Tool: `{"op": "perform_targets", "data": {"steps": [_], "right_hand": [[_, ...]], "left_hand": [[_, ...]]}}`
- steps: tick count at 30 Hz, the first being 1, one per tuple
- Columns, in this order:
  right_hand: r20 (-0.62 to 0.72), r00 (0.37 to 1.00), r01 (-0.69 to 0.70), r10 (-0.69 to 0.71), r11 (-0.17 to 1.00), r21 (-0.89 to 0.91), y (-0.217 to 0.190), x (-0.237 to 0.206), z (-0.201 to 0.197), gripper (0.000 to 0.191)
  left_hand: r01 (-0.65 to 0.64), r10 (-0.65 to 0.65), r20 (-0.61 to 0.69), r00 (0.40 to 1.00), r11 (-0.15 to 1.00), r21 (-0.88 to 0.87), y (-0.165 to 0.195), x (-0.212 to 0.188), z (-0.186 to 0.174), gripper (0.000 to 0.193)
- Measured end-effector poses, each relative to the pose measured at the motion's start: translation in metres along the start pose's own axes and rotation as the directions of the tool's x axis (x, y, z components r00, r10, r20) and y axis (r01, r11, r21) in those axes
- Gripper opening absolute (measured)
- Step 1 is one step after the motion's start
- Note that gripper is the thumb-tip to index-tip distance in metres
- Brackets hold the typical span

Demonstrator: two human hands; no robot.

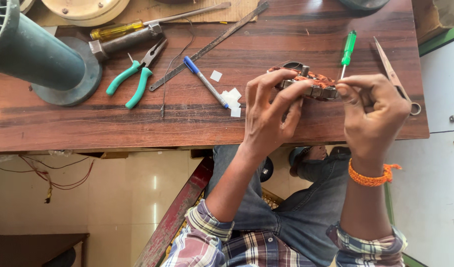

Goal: The person sits at a workbench and winds copper wire by hand around the slots of a motor armature, pressing the wire into place with their fingers and turning the armature as they work. Near the end they pick up a green-handled screwdriver and use it on the armature while continuing to work the wire.

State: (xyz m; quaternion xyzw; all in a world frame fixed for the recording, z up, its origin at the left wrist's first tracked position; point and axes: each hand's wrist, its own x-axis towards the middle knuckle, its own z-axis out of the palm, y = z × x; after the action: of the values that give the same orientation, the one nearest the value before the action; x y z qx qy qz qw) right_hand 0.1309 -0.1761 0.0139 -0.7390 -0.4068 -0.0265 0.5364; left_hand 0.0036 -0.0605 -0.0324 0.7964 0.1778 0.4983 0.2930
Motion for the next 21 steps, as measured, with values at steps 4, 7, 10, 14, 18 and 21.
{"op": "perform_targets", "data": {"steps": [4, 7, 10, 14, 18, 21], "right_hand": [[0.009, 0.998, 0.054, -0.054, 0.998, -0.024, 0.021, -0.021, 0.003, 0.010], [0.011, 0.999, 0.050, -0.050, 0.999, 0.018, 0.025, -0.034, 0.008, 0.006], [0.035, 0.999, -0.014, 0.010, 0.991, 0.134, 0.024, -0.043, 0.020, 0.005], [0.030, 1.000, 0.004, -0.011, 0.976, 0.216, 0.024, -0.047, 0.031, 0.008], [0.009, 1.000, 0.008, -0.010, 0.984, 0.178, 0.026, -0.048, 0.035, 0.006], [-0.005, 0.999, -0.041, 0.043, 0.986, 0.160, 0.027, -0.053, 0.038, 0.007]], "left_hand": [[-0.039, 0.036, 0.046, 0.998, 0.997, 0.067, 0.002, 0.001, -0.001, 0.042], [-0.012, 0.009, 0.046, 0.999, 0.998, 0.069, 0.005, 0.002, 0.000, 0.041], [0.003, -0.007, 0.058, 0.998, 0.996, 0.084, 0.009, 0.003, -0.001, 0.042], [0.018, -0.025, 0.061, 0.998, 0.993, 0.120, 0.013, 0.003, -0.001, 0.042], [-0.005, -0.005, 0.083, 0.997, 0.993, 0.115, 0.008, 0.001, 0.000, 0.045], [-0.052, 0.047, 0.074, 0.996, 0.996, 0.072, 0.001, -0.002, 0.001, 0.044]]}}
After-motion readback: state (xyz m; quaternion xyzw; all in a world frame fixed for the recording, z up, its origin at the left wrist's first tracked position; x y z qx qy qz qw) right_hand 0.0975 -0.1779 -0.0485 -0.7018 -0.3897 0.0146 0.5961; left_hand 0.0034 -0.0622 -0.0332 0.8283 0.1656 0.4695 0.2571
